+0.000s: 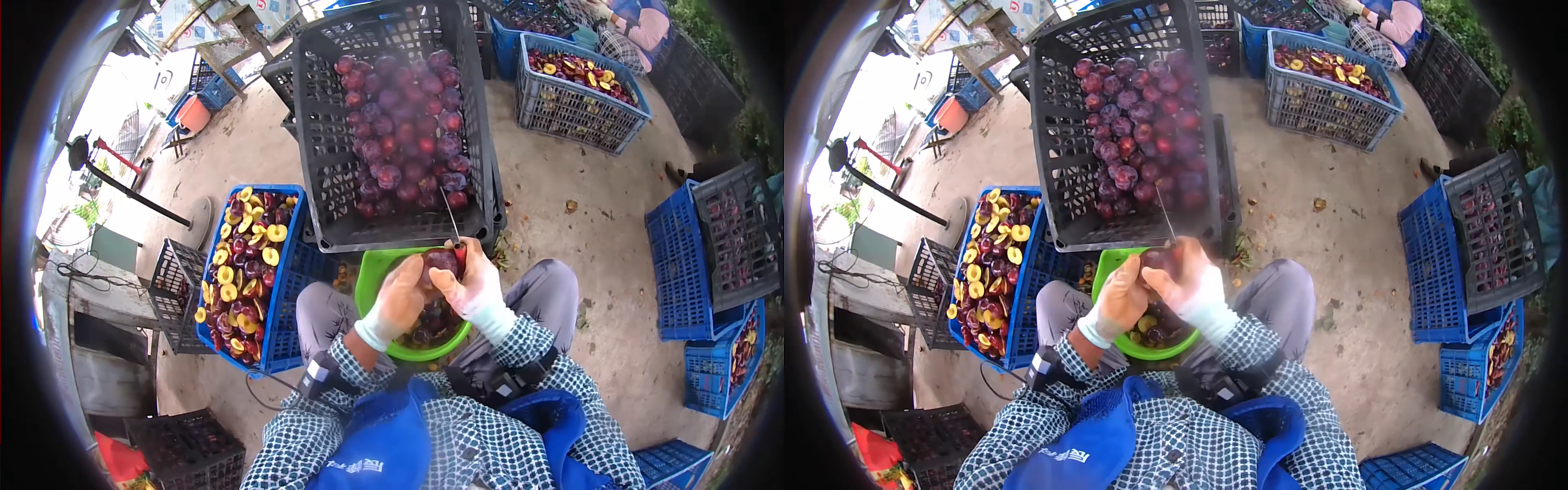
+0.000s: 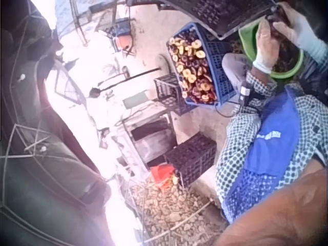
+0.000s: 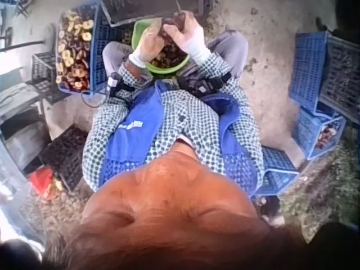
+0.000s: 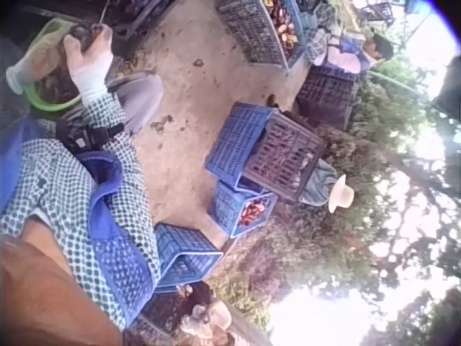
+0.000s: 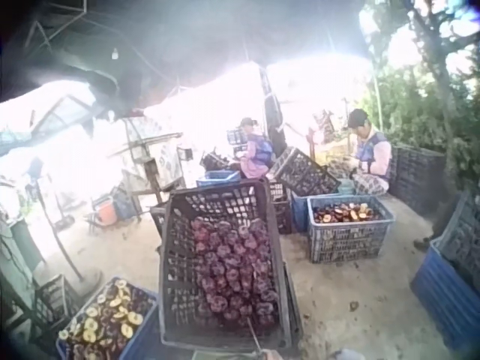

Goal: Slicing stone fruit with a curved knife and placing them in a bucket.

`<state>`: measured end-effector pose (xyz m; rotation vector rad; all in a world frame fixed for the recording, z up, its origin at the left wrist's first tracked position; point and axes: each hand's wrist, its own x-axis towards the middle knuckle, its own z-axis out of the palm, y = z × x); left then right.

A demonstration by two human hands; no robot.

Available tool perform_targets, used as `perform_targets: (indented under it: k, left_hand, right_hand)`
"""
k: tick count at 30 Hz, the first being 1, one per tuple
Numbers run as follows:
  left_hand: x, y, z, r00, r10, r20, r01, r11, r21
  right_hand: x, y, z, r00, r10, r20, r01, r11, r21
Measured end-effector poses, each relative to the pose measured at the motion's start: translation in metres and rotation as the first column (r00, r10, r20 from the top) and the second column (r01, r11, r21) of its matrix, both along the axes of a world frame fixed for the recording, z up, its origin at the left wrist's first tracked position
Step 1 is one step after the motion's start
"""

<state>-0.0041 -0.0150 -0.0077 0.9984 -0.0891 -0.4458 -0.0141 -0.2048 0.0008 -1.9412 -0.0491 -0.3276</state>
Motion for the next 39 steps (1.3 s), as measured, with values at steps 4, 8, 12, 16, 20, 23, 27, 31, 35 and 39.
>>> perform_targets:
  k: [4, 8, 12, 16, 20, 23, 27, 31, 35, 39]
  left_hand:
    - [-0.014, -0.006, 0.003, 0.985, 0.010, 0.172, -0.091, 0.877, 0.473]
    - [-0.008, 0.000, 0.008, 0.987, -0.142, -0.078, 0.160, 0.934, 0.318]
    - [-0.015, 0.016, -0.038, 0.953, -0.292, -0.084, 0.302, 0.939, 0.165]
    - [0.009, 0.036, -0.029, 0.772, -0.427, -0.472, 0.459, 0.887, -0.051]
    - [0.020, 0.057, -0.021, 0.895, -0.222, -0.386, 0.357, 0.876, 0.325]
    - [0.023, 0.067, -0.030, 0.958, -0.232, 0.171, -0.031, 0.506, 0.862]
    - [0.030, 0.059, -0.013, 0.703, -0.542, 0.461, -0.543, 0.009, 0.839]
    - [0.025, 0.053, -0.003, 0.667, -0.433, 0.606, -0.614, 0.141, 0.777]
    - [0.029, 0.026, 0.025, 0.948, 0.009, -0.318, 0.075, 0.965, 0.251]
    - [0.070, 0.025, 0.027, 0.938, -0.015, -0.345, 0.092, 0.974, 0.207]
  right_hand:
    - [-0.008, 0.007, -0.007, 0.998, 0.037, 0.045, -0.034, 0.998, -0.057]
    - [-0.016, 0.003, 0.001, 0.965, 0.230, 0.128, -0.204, 0.961, -0.187]
    - [-0.017, 0.001, 0.004, 0.882, 0.458, 0.106, -0.460, 0.888, -0.008]
    - [-0.003, -0.005, -0.010, 0.816, 0.505, -0.280, -0.021, 0.511, 0.859]
    - [0.005, -0.014, -0.037, 0.716, 0.656, -0.239, 0.057, 0.286, 0.957]
    - [0.009, -0.007, -0.041, 0.689, 0.687, -0.233, 0.095, 0.233, 0.968]
    - [0.017, -0.011, -0.043, 0.722, 0.659, -0.210, 0.110, 0.190, 0.976]
    - [0.015, -0.001, -0.029, 0.821, 0.515, -0.248, 0.077, 0.330, 0.941]
    - [0.015, -0.001, -0.008, 0.910, 0.396, -0.119, -0.238, 0.737, 0.633]
    - [0.030, -0.005, -0.006, 0.978, 0.168, -0.121, -0.083, 0.854, 0.513]
